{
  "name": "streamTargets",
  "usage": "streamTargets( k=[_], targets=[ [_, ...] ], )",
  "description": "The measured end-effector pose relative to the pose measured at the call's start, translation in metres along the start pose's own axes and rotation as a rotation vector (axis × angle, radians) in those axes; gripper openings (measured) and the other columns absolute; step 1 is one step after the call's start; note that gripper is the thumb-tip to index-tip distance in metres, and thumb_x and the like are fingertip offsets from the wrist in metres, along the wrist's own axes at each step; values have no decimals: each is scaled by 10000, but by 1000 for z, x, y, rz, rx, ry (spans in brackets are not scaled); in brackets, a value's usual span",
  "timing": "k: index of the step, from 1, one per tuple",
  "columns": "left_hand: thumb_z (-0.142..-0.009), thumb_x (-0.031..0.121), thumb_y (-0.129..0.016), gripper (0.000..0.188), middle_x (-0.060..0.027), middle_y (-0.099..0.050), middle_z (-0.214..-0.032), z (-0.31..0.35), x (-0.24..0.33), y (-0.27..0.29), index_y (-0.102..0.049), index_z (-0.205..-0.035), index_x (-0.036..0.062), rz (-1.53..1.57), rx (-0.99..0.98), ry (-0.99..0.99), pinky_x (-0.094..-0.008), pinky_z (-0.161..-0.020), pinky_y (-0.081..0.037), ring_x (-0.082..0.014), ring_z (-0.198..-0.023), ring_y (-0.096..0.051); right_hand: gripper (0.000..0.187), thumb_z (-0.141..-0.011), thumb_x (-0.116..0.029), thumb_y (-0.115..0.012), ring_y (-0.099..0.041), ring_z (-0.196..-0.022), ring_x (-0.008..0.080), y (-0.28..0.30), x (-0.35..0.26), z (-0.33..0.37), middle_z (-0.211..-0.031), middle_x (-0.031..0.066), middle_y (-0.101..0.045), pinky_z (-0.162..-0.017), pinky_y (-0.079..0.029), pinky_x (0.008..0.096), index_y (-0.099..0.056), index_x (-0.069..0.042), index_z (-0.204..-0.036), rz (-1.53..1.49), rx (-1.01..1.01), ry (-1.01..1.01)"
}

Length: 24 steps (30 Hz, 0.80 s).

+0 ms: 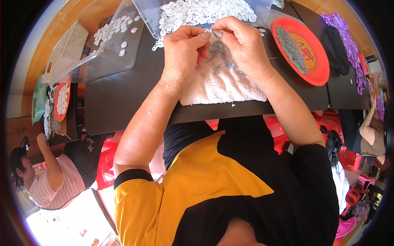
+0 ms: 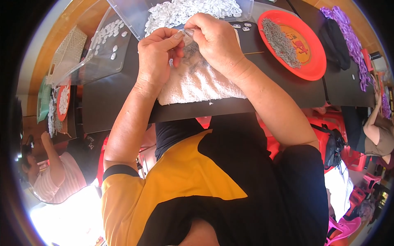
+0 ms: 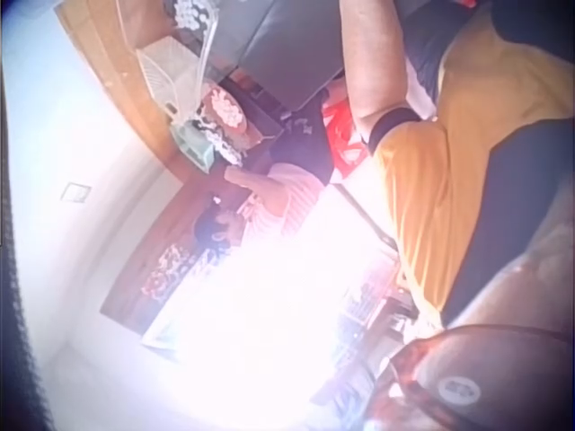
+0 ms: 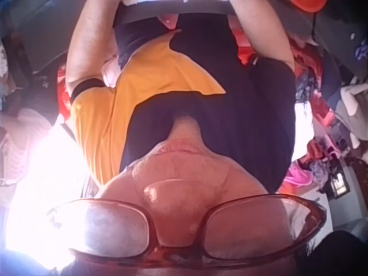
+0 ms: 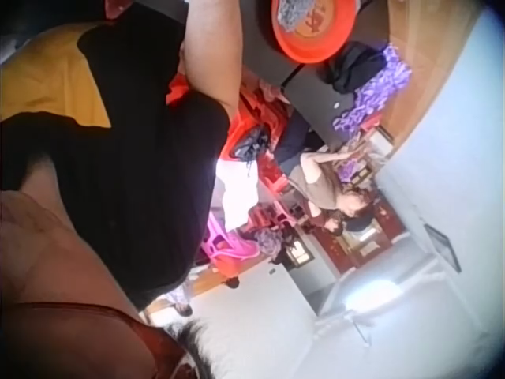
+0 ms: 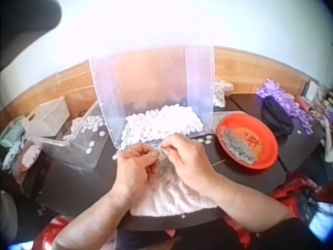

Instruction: Handling and inspecting small white plastic components on a workbench.

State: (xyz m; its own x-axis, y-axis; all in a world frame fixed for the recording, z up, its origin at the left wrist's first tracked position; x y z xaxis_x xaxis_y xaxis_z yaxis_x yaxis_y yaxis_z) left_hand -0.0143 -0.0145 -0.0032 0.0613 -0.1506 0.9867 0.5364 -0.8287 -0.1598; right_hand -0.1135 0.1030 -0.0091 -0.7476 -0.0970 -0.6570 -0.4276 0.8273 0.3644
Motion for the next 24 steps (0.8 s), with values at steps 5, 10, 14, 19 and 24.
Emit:
streamTargets(
  k=[5,10,14,19,24],
  targets=[
    [-888,84,-641,120,-65,-625,-731,-1,-3,1,-629,-886,-35,-13,-6,1,-236,-449,-393,-113,-565,-556,110,-833,8,-567,-651,-711,276,0,-2,1,-780,110,-658,-649,-503,345,-616,-46,-916,28,-31,-42],
    [-889,80,-637,110,-64,-625,-732,1,-1,0,-627,-882,-30,-11,-2,10,-232,-448,-393,-112,-565,-557,80,-838,-20,-581,-651,-716,292,0,-2,1,-779,116,-659,-646,-502,361,-609,-49,-907,56,-51,-71],
    [-893,79,-633,103,-60,-620,-730,1,-4,-1,-626,-876,-23,-23,-5,24,-231,-450,-393,-109,-567,-555,63,-843,-59,-599,-647,-712,304,0,-2,1,-761,121,-654,-629,-494,368,-605,-42,-903,97,-55,-33],
    [-900,74,-627,93,-50,-613,-725,2,-7,-2,-624,-869,-13,-47,-17,14,-228,-451,-390,-106,-575,-553,141,-859,-142,-621,-598,-631,280,-2,0,3,-685,143,-617,-584,-457,359,-603,-5,-831,31,-86,-190],
    [-903,69,-620,89,-52,-615,-726,2,-7,-4,-623,-868,-13,-43,-3,17,-227,-450,-388,-106,-576,-553,163,-892,-164,-606,-507,-570,132,-6,3,6,-637,48,-554,-536,-411,271,-612,-9,-839,-126,-80,-315]
  ],
)
Point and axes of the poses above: each hand's wrist, its own z-axis away from the middle knuckle, its own y-axis out of the back of the hand, x = y × z, the point moved 2 cm from there along -z, towards the middle knuckle
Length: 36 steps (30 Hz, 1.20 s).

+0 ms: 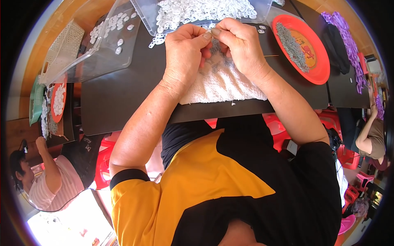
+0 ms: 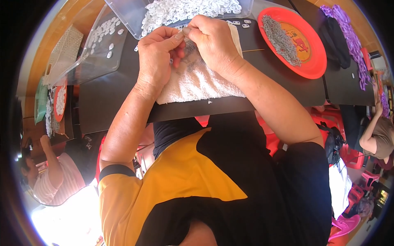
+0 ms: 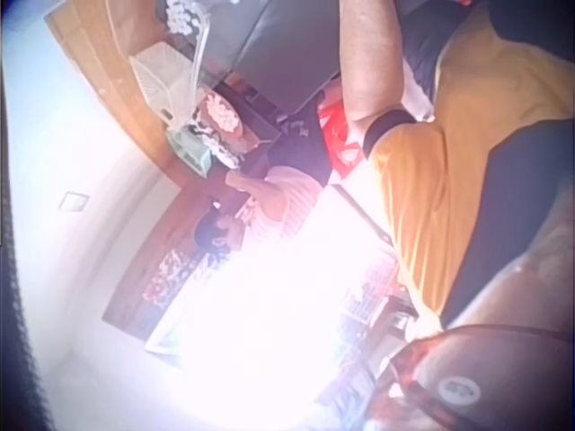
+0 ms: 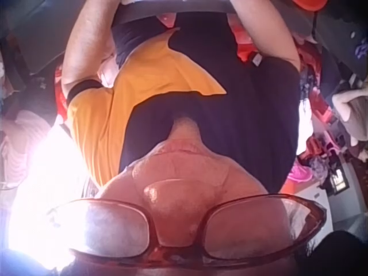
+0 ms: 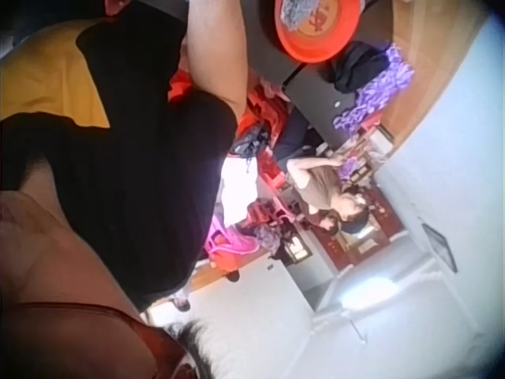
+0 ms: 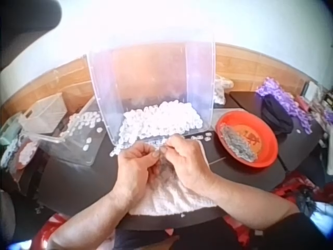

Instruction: Handling and inspecting small white plastic components on a workbench.

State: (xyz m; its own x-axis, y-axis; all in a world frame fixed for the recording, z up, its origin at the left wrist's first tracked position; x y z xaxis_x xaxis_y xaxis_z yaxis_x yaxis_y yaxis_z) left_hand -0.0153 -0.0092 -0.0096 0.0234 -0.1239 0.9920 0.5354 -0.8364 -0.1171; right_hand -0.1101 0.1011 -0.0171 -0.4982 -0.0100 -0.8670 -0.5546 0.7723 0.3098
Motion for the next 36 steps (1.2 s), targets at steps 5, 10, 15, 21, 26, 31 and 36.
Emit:
streamTargets(
  k=[5,10,15,21,26,31,36],
  targets=[
    [-902,71,-621,93,-53,-616,-726,0,1,1,-623,-874,-17,18,16,-12,-226,-450,-386,-107,-573,-553,200,-881,-151,-613,-505,-569,114,-3,-8,0,-587,54,-531,-545,-419,298,-592,24,-786,-163,-7,-189],
    [-891,78,-628,108,-60,-615,-718,-1,3,3,-622,-891,-30,84,10,19,-233,-438,-385,-114,-555,-552,155,-888,-138,-597,-542,-611,119,-1,-6,-1,-643,52,-581,-580,-439,274,-603,10,-842,-62,30,-111],
    [-892,79,-626,106,-60,-612,-712,-1,3,3,-622,-892,-27,84,5,22,-236,-431,-384,-114,-544,-548,115,-857,2,-565,-662,-755,195,7,-9,-5,-833,87,-677,-708,-518,290,-604,-7,-965,96,91,261],
    [-886,78,-633,95,-40,-594,-679,-1,2,3,-624,-856,-11,93,-2,21,-230,-413,-374,-90,-521,-520,251,-806,111,-536,-693,-844,223,6,-14,-5,-917,103,-687,-777,-546,306,-599,-24,-1008,101,39,415],
    [-887,77,-634,97,-38,-591,-677,-1,2,0,-623,-848,-11,82,1,35,-231,-411,-372,-90,-520,-517,242,-798,115,-538,-688,-817,238,7,-14,-5,-882,101,-684,-719,-537,315,-595,-33,-981,122,22,435],
    [-890,77,-627,94,-32,-586,-673,-2,1,0,-623,-842,-4,66,-1,29,-229,-417,-379,-89,-518,-519,242,-776,124,-538,-682,-778,223,0,-16,-3,-836,102,-678,-687,-525,302,-594,-30,-954,-1,-11,283],
    [-888,71,-629,72,-33,-595,-674,-4,-2,-2,-624,-869,2,43,2,36,-219,-407,-351,-90,-516,-522,236,-808,114,-548,-649,-804,127,1,-10,-3,-866,61,-675,-712,-506,252,-596,-21,-996,-143,-10,146]
  ],
)
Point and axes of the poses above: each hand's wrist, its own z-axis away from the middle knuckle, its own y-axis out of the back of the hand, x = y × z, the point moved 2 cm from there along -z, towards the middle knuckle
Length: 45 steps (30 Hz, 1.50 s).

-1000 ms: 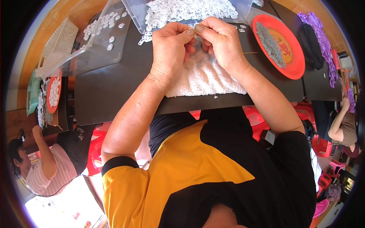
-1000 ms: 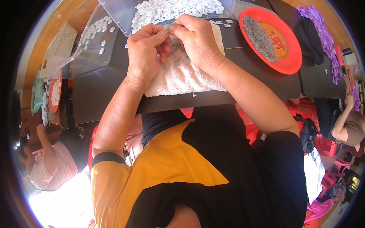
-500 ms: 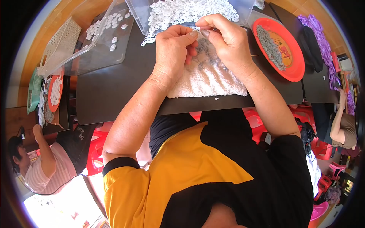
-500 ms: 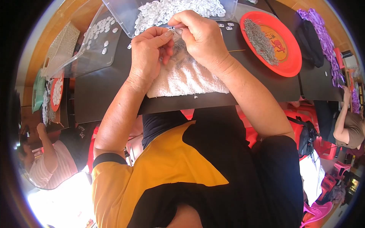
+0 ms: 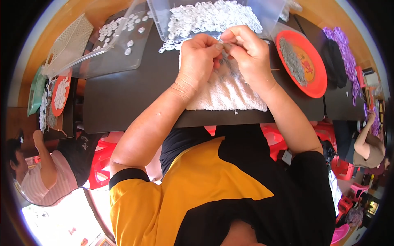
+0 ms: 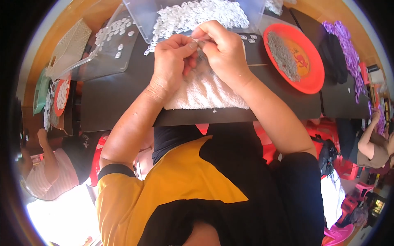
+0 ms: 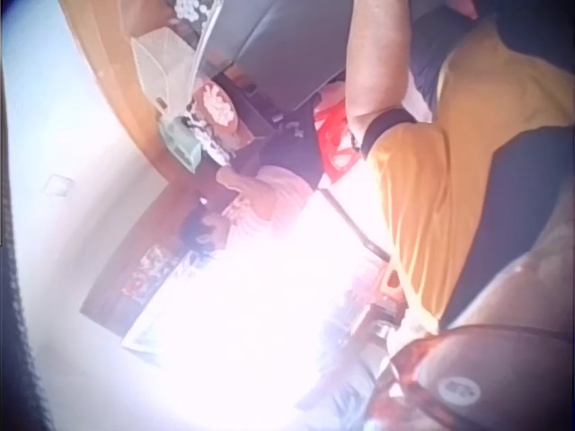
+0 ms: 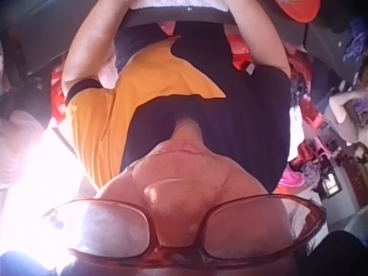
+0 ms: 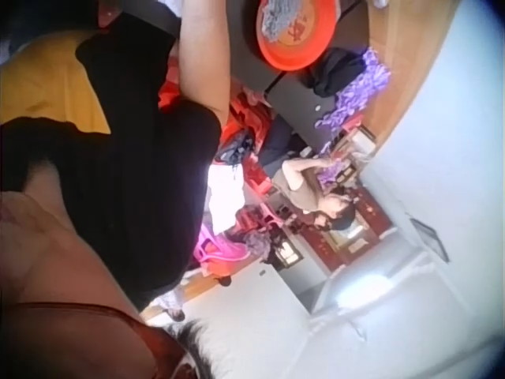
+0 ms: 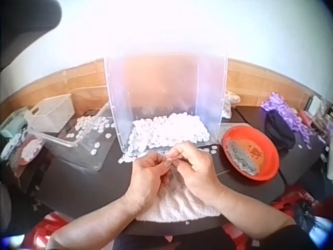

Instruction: Handling and inspecting small white plastic components on a workbench.

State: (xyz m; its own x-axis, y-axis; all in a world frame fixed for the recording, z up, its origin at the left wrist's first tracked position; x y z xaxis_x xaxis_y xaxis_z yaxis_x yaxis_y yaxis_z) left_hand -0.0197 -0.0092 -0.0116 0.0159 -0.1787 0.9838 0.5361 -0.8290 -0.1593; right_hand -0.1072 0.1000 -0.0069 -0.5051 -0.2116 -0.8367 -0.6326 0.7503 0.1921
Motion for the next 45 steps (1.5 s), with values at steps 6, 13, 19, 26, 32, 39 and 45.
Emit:
streamTargets(
  k=[6,13,19,26,32,39,45],
  targets=[
    [-858,123,-640,130,-34,-578,-651,4,9,8,-610,-843,-2,125,12,21,-239,-394,-359,-85,-486,-506,213,-854,-38,-638,-609,-842,115,19,-2,-5,-920,75,-662,-726,-485,251,-617,-11,-1064,140,54,-232],
    [-828,93,-617,109,-45,-566,-634,-6,-1,14,-600,-808,-12,232,86,59,-266,-444,-386,-109,-478,-494,135,-810,-111,-642,-624,-701,186,10,-4,-67,-786,103,-680,-656,-489,307,-675,-16,-900,350,-228,-272],
    [-823,110,-628,99,-38,-563,-641,-8,-5,12,-596,-817,17,229,80,73,-241,-380,-323,-111,-475,-491,198,-800,-170,-660,-644,-779,222,-48,43,-146,-844,87,-689,-710,-486,356,-692,-86,-976,863,-421,62],
    [-807,106,-617,111,-50,-569,-642,-6,-2,11,-598,-800,-3,212,93,79,-262,-421,-372,-117,-479,-496,206,-759,-240,-713,-628,-736,265,-81,55,-167,-766,70,-660,-684,-479,405,-687,-142,-938,1189,-608,97],
    [-791,74,-595,98,-62,-569,-630,-6,-2,14,-601,-764,-20,246,97,58,-270,-456,-399,-122,-472,-493,121,-704,-75,-742,-635,-672,229,-49,37,-152,-716,156,-655,-646,-499,377,-654,-19,-765,785,-319,135],
    [-836,104,-608,107,-51,-572,-672,-3,2,12,-605,-790,7,201,90,101,-251,-424,-345,-114,-503,-491,158,-766,-30,-658,-551,-660,63,30,11,-81,-687,-6,-597,-602,-432,231,-681,-18,-922,491,-396,-156],
    [-839,103,-610,108,-41,-577,-676,1,4,10,-619,-798,3,141,69,76,-241,-437,-344,-103,-517,-493,149,-785,-21,-680,-574,-643,71,35,20,-33,-672,-1,-631,-621,-465,247,-706,-46,-930,391,-275,-97]
  ],
)
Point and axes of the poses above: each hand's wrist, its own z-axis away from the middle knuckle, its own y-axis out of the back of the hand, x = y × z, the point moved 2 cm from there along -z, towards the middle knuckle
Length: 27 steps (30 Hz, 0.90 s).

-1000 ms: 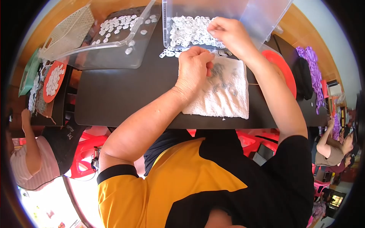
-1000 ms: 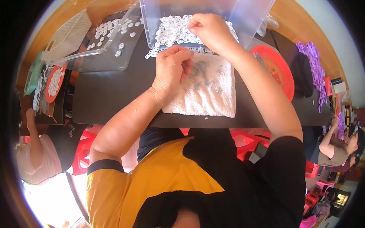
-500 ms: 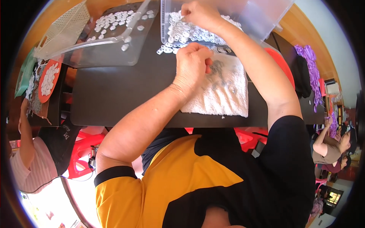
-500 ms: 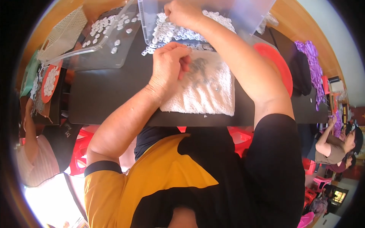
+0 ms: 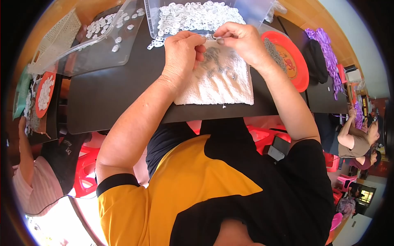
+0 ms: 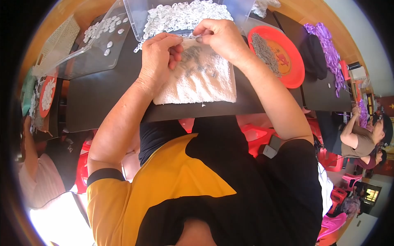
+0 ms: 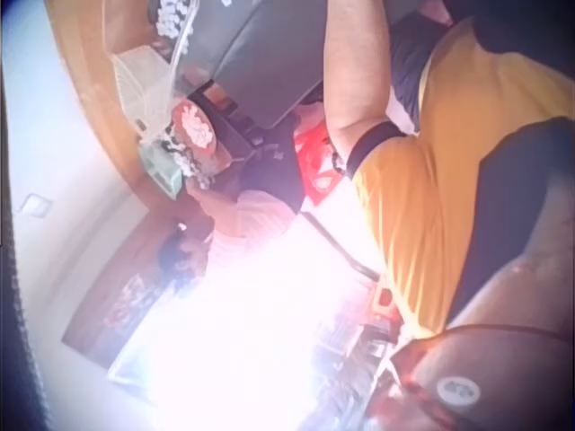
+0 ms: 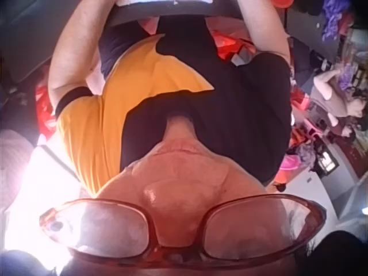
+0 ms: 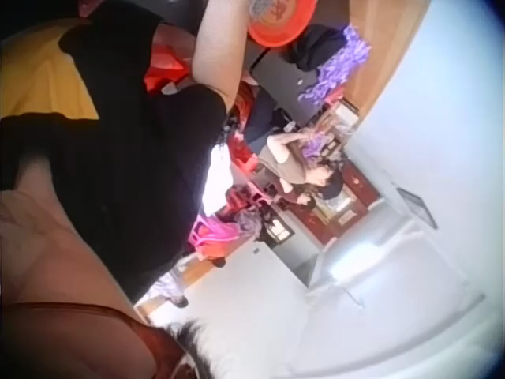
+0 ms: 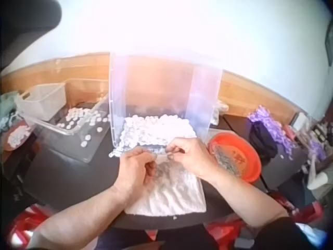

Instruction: Handling and inspecting small white plastic components on a workbench.

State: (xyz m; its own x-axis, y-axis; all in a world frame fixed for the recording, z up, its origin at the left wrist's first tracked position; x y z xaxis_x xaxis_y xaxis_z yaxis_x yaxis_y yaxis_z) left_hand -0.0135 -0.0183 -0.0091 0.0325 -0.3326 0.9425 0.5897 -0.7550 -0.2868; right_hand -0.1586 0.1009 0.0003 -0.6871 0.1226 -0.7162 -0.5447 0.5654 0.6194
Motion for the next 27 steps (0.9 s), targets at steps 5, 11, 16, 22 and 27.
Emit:
streamTargets(
  k=[5,11,16,22,27],
  targets=[
    [-844,114,-619,119,-46,-592,-689,0,-2,-1,-622,-802,3,-36,-27,-53,-234,-441,-345,-99,-523,-501,139,-806,-6,-665,-661,-785,115,-8,1,13,-830,46,-707,-717,-511,259,-683,-30,-941,19,49,-10],
    [-838,99,-623,115,-55,-596,-696,0,-2,0,-627,-847,-16,-45,-35,-59,-237,-440,-352,-108,-526,-509,136,-793,38,-652,-643,-824,119,-4,12,19,-872,41,-675,-752,-505,257,-669,-1,-922,119,60,29],
    [-838,99,-625,120,-59,-596,-697,-2,-3,0,-626,-855,-20,-38,-56,-68,-237,-438,-355,-111,-530,-517,122,-763,-20,-680,-660,-771,215,0,12,18,-835,75,-638,-694,-509,323,-673,-43,-883,216,125,151],
    [-838,97,-625,118,-60,-595,-699,-4,-2,1,-623,-853,-20,-29,-62,-68,-233,-431,-352,-111,-530,-520,126,-770,-10,-668,-672,-811,236,0,13,17,-850,97,-676,-707,-514,314,-672,-39,-893,110,94,95],
    [-838,93,-626,118,-63,-595,-697,-4,-3,2,-622,-853,-23,-35,-62,-73,-233,-430,-353,-114,-528,-521,156,-800,48,-593,-666,-839,218,6,3,17,-899,104,-680,-778,-511,308,-659,1,-933,321,-32,83]
  ],
)
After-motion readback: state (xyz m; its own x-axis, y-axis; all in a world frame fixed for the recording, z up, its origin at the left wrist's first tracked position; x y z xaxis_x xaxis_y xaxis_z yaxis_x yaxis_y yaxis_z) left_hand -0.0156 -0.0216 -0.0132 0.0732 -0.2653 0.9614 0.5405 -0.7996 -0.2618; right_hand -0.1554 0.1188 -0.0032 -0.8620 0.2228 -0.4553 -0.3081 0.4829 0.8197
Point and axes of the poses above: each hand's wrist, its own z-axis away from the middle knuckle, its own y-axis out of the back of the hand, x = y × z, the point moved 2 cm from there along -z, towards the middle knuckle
